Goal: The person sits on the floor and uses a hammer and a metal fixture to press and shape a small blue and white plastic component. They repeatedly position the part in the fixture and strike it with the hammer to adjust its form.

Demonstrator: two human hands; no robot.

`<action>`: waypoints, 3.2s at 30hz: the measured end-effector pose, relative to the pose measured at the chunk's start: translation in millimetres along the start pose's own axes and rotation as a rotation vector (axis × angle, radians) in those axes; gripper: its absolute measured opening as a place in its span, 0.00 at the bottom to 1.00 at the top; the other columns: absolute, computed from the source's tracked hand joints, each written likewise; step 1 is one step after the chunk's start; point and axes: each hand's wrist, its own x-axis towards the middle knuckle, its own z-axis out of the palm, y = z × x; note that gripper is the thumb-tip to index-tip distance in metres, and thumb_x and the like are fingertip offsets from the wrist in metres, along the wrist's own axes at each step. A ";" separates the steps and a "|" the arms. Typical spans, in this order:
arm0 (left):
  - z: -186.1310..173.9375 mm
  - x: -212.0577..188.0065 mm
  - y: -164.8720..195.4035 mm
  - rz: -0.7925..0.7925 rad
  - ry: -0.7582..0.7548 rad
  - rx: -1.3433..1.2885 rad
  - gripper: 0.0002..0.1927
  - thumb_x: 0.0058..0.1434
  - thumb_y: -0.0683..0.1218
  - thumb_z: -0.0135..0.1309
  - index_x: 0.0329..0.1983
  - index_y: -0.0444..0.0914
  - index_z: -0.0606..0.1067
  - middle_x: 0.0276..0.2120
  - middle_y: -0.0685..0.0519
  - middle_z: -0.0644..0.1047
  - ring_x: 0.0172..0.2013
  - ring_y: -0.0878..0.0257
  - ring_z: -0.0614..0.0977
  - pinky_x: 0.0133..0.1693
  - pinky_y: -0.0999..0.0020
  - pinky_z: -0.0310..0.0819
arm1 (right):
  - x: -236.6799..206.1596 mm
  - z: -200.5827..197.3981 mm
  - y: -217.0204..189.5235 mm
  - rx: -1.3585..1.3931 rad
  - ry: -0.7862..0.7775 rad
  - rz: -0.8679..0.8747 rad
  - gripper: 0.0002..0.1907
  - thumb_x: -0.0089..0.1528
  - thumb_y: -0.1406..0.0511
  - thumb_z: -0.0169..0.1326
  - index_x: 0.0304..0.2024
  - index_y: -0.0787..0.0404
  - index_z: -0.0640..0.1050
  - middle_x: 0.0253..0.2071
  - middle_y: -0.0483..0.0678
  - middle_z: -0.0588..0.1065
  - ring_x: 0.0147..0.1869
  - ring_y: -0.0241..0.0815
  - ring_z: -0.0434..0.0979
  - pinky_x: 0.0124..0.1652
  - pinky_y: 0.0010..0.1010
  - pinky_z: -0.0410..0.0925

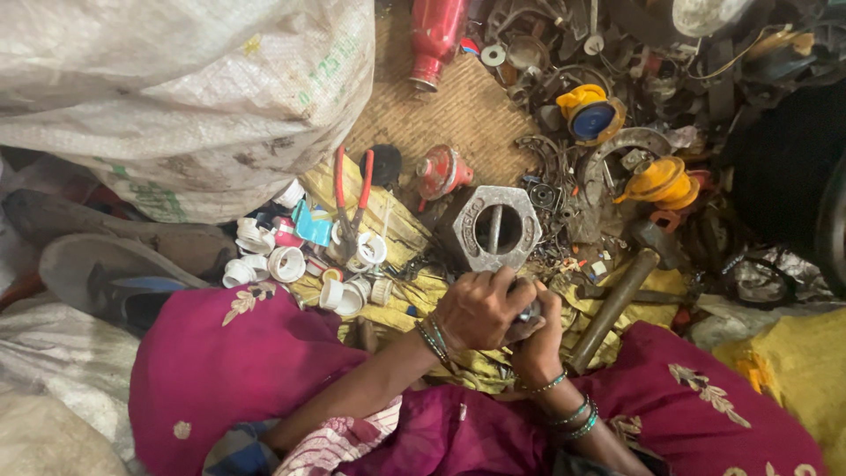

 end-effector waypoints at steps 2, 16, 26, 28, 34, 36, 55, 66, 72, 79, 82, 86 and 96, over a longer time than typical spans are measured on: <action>3.8 -0.1 0.9 -0.025 -0.049 -0.008 0.27 0.71 0.66 0.42 0.47 0.40 0.75 0.36 0.44 0.75 0.28 0.52 0.81 0.29 0.55 0.75 | -1.6 2.5 -0.1 0.019 -0.058 -0.030 0.22 0.66 0.50 0.41 0.48 0.56 0.76 0.41 0.43 0.77 0.44 0.38 0.79 0.44 0.30 0.74; -20.9 18.0 -21.6 -0.264 -0.227 -0.414 0.42 0.68 0.71 0.44 0.73 0.38 0.63 0.61 0.39 0.70 0.56 0.43 0.79 0.55 0.51 0.76 | -10.3 45.2 -33.9 -0.096 -0.064 0.022 0.23 0.69 0.48 0.41 0.52 0.56 0.74 0.45 0.44 0.76 0.47 0.39 0.78 0.47 0.34 0.73; -51.8 30.8 -13.1 -0.173 -0.276 -0.347 0.48 0.58 0.71 0.56 0.72 0.39 0.62 0.63 0.39 0.67 0.61 0.43 0.75 0.61 0.50 0.72 | -3.3 26.5 -41.0 0.012 -0.124 -0.089 0.23 0.68 0.47 0.44 0.49 0.57 0.75 0.43 0.49 0.77 0.43 0.46 0.78 0.42 0.40 0.72; -53.8 30.6 -8.3 -0.157 -0.207 -0.360 0.45 0.59 0.69 0.58 0.71 0.39 0.64 0.63 0.41 0.69 0.62 0.45 0.76 0.63 0.51 0.71 | -4.4 24.2 -41.1 0.133 -0.155 -0.037 0.23 0.67 0.48 0.44 0.49 0.58 0.75 0.46 0.49 0.77 0.47 0.46 0.78 0.48 0.41 0.72; -57.5 31.1 1.9 -0.153 -0.095 -0.338 0.36 0.62 0.66 0.59 0.67 0.41 0.71 0.60 0.47 0.73 0.60 0.49 0.76 0.63 0.52 0.70 | -5.8 18.4 -40.6 0.196 -0.197 -0.014 0.27 0.65 0.47 0.45 0.51 0.60 0.76 0.49 0.51 0.78 0.52 0.49 0.78 0.54 0.42 0.71; -57.9 30.9 6.4 -0.136 -0.031 -0.315 0.36 0.61 0.65 0.59 0.65 0.40 0.71 0.60 0.46 0.72 0.60 0.48 0.75 0.63 0.51 0.69 | -4.1 12.8 -39.1 0.182 -0.195 -0.007 0.28 0.65 0.46 0.44 0.51 0.60 0.76 0.48 0.51 0.78 0.51 0.48 0.78 0.53 0.41 0.71; -43.5 19.2 6.4 -0.209 0.067 -0.321 0.17 0.68 0.48 0.60 0.56 0.36 0.75 0.53 0.46 0.77 0.53 0.51 0.83 0.55 0.60 0.81 | -16.7 37.8 -31.7 -0.009 -0.339 -0.337 0.31 0.71 0.47 0.37 0.65 0.61 0.66 0.61 0.51 0.70 0.66 0.45 0.70 0.66 0.36 0.62; -57.9 26.6 0.4 -0.202 0.058 -0.466 0.32 0.69 0.47 0.56 0.73 0.35 0.61 0.70 0.36 0.64 0.69 0.41 0.69 0.69 0.54 0.69 | -33.5 48.9 -44.2 -0.516 -0.325 -0.705 0.33 0.67 0.58 0.52 0.70 0.67 0.62 0.63 0.52 0.67 0.68 0.43 0.68 0.66 0.32 0.63; -52.0 25.8 -2.3 -0.201 -0.015 -0.547 0.33 0.71 0.45 0.53 0.76 0.35 0.56 0.71 0.34 0.64 0.68 0.39 0.72 0.65 0.54 0.73 | -38.5 53.7 -49.9 -0.539 -0.359 -0.669 0.32 0.68 0.62 0.52 0.70 0.70 0.61 0.66 0.53 0.66 0.70 0.43 0.66 0.68 0.34 0.62; -42.0 19.2 0.4 -0.233 0.025 -0.534 0.32 0.71 0.42 0.53 0.77 0.38 0.58 0.70 0.33 0.65 0.63 0.37 0.76 0.60 0.55 0.78 | -41.4 56.1 -55.1 -0.630 -0.383 -0.689 0.30 0.69 0.63 0.50 0.71 0.70 0.62 0.65 0.54 0.68 0.68 0.42 0.68 0.66 0.33 0.63; -41.6 17.6 0.1 -0.255 0.043 -0.564 0.32 0.71 0.42 0.53 0.76 0.39 0.59 0.71 0.35 0.65 0.64 0.39 0.76 0.60 0.56 0.78 | -41.4 54.9 -52.4 -0.646 -0.368 -0.694 0.30 0.69 0.63 0.50 0.70 0.71 0.62 0.64 0.54 0.69 0.67 0.42 0.69 0.66 0.32 0.62; -41.6 14.5 0.0 -0.275 0.021 -0.586 0.33 0.70 0.41 0.54 0.76 0.39 0.59 0.71 0.35 0.65 0.66 0.40 0.73 0.61 0.55 0.76 | -41.1 51.6 -47.5 -0.631 -0.373 -0.706 0.30 0.69 0.63 0.49 0.70 0.71 0.63 0.64 0.54 0.69 0.68 0.43 0.68 0.67 0.33 0.62; -20.7 10.8 -16.6 -0.391 -0.040 -0.584 0.29 0.71 0.41 0.53 0.74 0.40 0.63 0.70 0.34 0.66 0.66 0.40 0.72 0.62 0.54 0.74 | -31.6 61.8 -39.3 -0.444 -0.232 -0.392 0.27 0.67 0.62 0.48 0.66 0.68 0.66 0.59 0.52 0.72 0.61 0.40 0.73 0.59 0.33 0.68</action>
